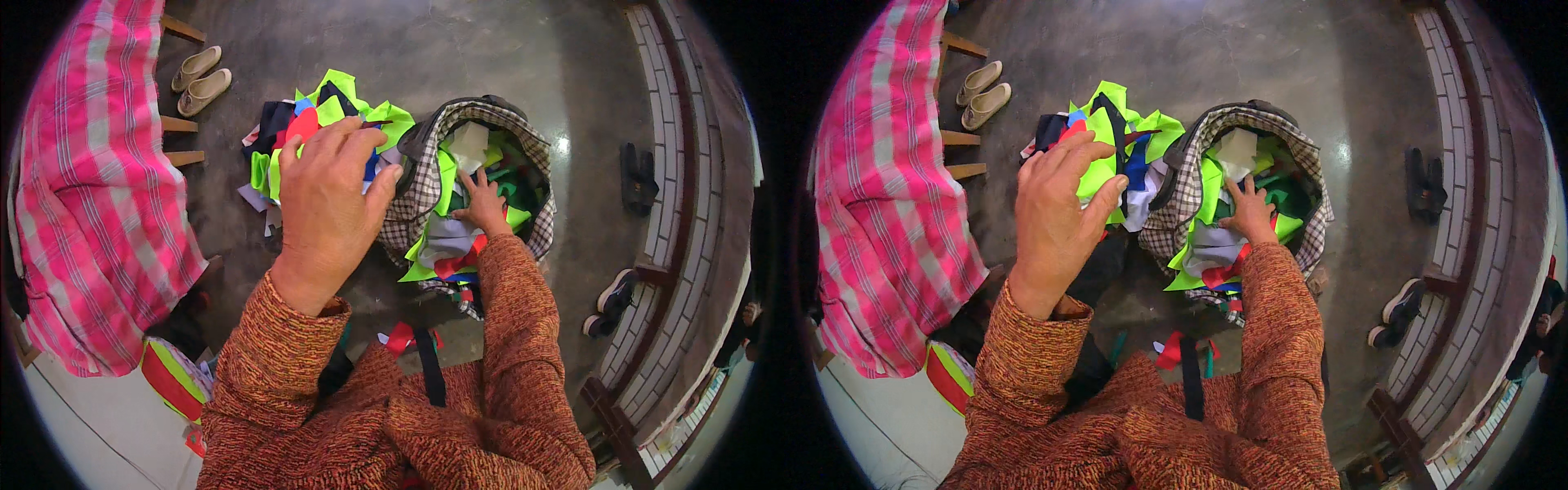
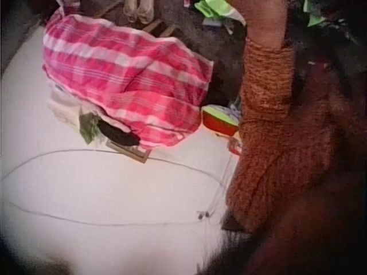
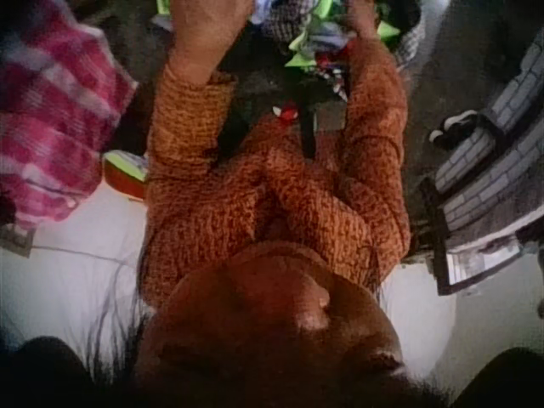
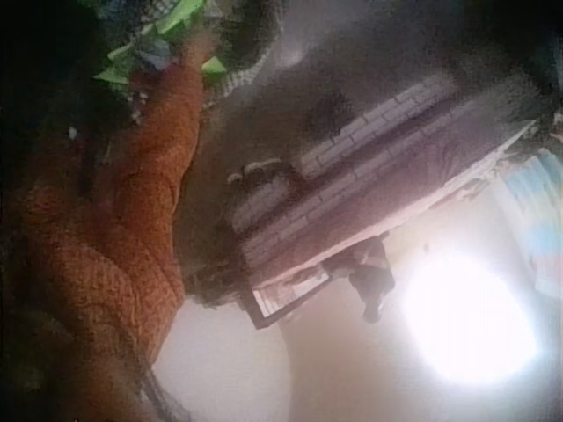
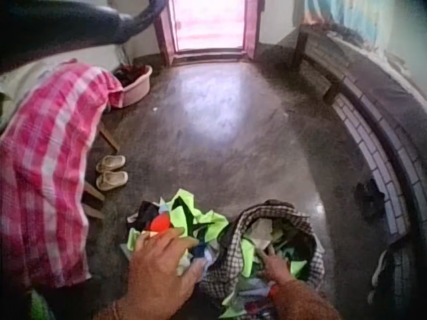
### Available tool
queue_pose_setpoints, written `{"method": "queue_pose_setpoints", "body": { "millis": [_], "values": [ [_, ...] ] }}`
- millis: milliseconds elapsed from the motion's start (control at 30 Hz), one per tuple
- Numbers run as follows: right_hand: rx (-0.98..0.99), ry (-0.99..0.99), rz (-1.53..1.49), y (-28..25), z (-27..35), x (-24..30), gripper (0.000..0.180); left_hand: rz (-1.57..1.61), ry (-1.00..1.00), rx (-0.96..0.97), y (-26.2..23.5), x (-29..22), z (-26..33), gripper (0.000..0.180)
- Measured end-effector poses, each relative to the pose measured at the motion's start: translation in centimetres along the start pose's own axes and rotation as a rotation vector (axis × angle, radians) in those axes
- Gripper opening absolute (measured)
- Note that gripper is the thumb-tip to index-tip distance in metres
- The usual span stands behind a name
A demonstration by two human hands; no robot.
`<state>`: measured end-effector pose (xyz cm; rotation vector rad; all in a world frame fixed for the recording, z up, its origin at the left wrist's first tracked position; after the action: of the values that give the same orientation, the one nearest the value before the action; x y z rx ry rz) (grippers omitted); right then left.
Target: The person sorts colorful fabric scraps from a checkered bag onto the floor. They pick up individual pieces of fabric, unfold them, and place them into a growing pile on the ground.
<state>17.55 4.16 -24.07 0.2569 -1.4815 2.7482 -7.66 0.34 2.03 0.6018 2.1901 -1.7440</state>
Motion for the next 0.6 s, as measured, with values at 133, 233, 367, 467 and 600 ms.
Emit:
{"method": "queue_pose_setpoints", "body": {
  "millis": [133, 233, 367, 467, 600],
  "values": [
    [-0.137, -0.192, -0.008, 3.4, -1.8, -4.4, 0.046, 0.02, 0.07, -0.054, 1.3, -0.8, -0.3, 0.029],
    [-0.162, -0.253, -0.16, 1.4, 0.2, -3.5, 0.026, 0.025, 0.064, -0.053, 1.0, -0.7, 0.0, 0.028],
    [-0.195, -0.207, -0.323, -2.4, 4.0, -4.8, 0.028, 0.08, 0.06, -0.047, 1.5, -1.4, 0.2, 0.025],
    [-0.216, -0.059, -0.674, -6.3, 8.1, -4.7, 0.025, 0.11, 0.082, -0.062, 1.8, -1.9, 0.4, 0.024],
    [-0.065, -0.012, -1.244, -11.1, 13.6, -3.1, 0.023, 0.116, 0.09, -0.033, 2.1, -2.7, 0.6, 0.024]
  ]
}}
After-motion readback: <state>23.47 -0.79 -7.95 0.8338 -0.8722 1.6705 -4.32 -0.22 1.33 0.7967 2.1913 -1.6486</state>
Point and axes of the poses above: each hand's wrist, its own z-axis away from the middle knuckle, its own y-axis out of the palm, x = y × z, the point moved 3 cm from there along -z, towards the middle knuckle, and after that the axes turned 8 degrees about y, right-handed, at the moved point
